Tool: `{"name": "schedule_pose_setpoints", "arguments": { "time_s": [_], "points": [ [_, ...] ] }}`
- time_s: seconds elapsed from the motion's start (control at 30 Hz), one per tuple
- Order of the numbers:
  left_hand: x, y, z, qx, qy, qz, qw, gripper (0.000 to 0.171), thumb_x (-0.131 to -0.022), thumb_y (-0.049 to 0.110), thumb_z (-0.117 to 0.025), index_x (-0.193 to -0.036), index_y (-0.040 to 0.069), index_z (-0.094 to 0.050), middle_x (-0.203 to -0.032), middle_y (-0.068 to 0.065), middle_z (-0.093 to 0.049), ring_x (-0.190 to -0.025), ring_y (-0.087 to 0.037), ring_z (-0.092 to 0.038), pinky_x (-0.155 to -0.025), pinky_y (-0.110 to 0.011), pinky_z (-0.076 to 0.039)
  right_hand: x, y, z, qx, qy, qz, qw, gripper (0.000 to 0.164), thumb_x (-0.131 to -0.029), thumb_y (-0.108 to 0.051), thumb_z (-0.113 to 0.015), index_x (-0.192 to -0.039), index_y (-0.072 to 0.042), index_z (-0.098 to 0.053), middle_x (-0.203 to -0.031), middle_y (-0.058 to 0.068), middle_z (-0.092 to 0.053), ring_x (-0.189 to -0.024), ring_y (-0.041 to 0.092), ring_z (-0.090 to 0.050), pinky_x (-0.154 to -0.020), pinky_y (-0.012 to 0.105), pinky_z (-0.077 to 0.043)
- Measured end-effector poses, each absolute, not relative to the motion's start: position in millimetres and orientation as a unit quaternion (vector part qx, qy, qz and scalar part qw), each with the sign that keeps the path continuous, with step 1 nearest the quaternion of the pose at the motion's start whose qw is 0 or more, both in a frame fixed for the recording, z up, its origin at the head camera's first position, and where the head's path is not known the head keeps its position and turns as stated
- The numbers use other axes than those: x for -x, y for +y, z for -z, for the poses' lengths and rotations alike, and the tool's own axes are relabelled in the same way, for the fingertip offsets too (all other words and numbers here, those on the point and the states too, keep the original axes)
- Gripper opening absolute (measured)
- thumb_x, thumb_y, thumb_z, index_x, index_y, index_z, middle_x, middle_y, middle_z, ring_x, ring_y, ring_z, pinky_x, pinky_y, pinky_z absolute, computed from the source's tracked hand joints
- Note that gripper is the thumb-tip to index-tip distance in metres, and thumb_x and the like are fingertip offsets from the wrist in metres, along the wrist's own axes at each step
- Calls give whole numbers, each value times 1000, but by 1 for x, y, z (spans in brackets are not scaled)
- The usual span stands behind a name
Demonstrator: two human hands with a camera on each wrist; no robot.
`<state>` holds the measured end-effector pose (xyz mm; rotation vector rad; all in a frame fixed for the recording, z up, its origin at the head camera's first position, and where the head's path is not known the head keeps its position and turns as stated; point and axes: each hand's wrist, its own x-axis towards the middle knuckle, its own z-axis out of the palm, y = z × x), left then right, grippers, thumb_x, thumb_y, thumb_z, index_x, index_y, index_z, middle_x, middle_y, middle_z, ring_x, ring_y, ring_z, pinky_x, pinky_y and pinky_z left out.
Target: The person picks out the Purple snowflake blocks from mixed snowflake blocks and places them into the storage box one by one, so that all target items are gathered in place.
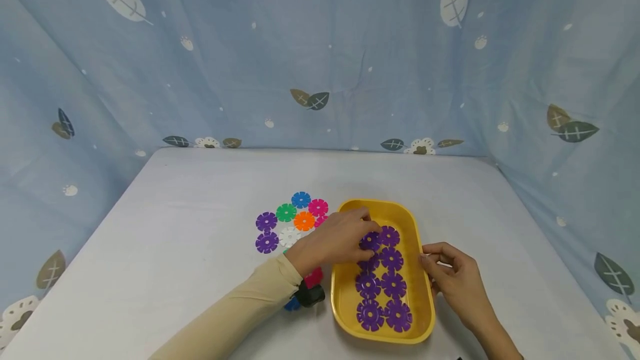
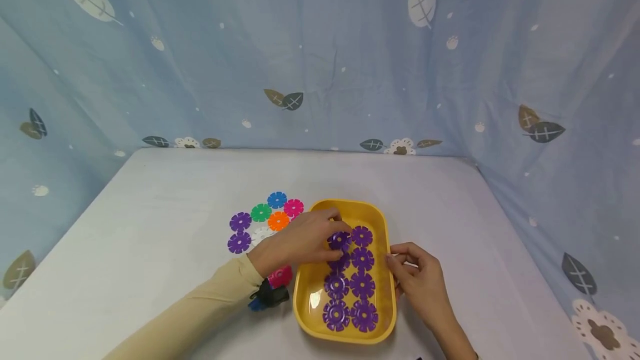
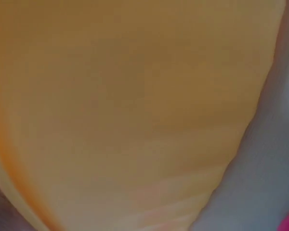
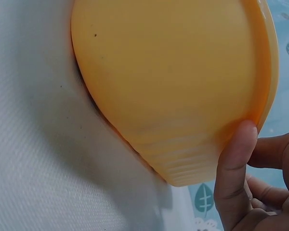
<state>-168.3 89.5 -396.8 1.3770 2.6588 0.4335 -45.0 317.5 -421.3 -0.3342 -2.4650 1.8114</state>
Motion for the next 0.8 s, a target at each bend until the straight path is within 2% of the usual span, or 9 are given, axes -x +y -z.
{"name": "schedule_pose_setpoints", "arguments": {
  "time_s": [0.27,0.5,0.8],
  "points": [
    [175,97,399,-461,882,-85,44,39,-92,37,-73,-126,20,-69,-97,4,-50,-87,-11,-48,-73,-21,-44,45,318,422,109,-800,-590,31,28,-98,-15,-67,-117,4,-61,-96,18,-63,-61,22,-65,-51,36,-56],
    [179,102,401,-465,884,-42,34,37,-93,39,-71,-125,22,-69,-106,2,-55,-103,-17,-51,-88,-28,-47,45,316,422,127,-798,-588,24,27,-98,-14,-66,-117,4,-61,-95,18,-63,-62,23,-65,-53,36,-56],
    [182,105,403,-458,887,-36,46,30,-93,34,-72,-120,22,-72,-100,4,-54,-100,-16,-50,-90,-28,-45,46,315,421,123,-801,-585,32,26,-97,-14,-67,-116,5,-62,-94,18,-64,-61,22,-65,-52,35,-56]
  ]
}}
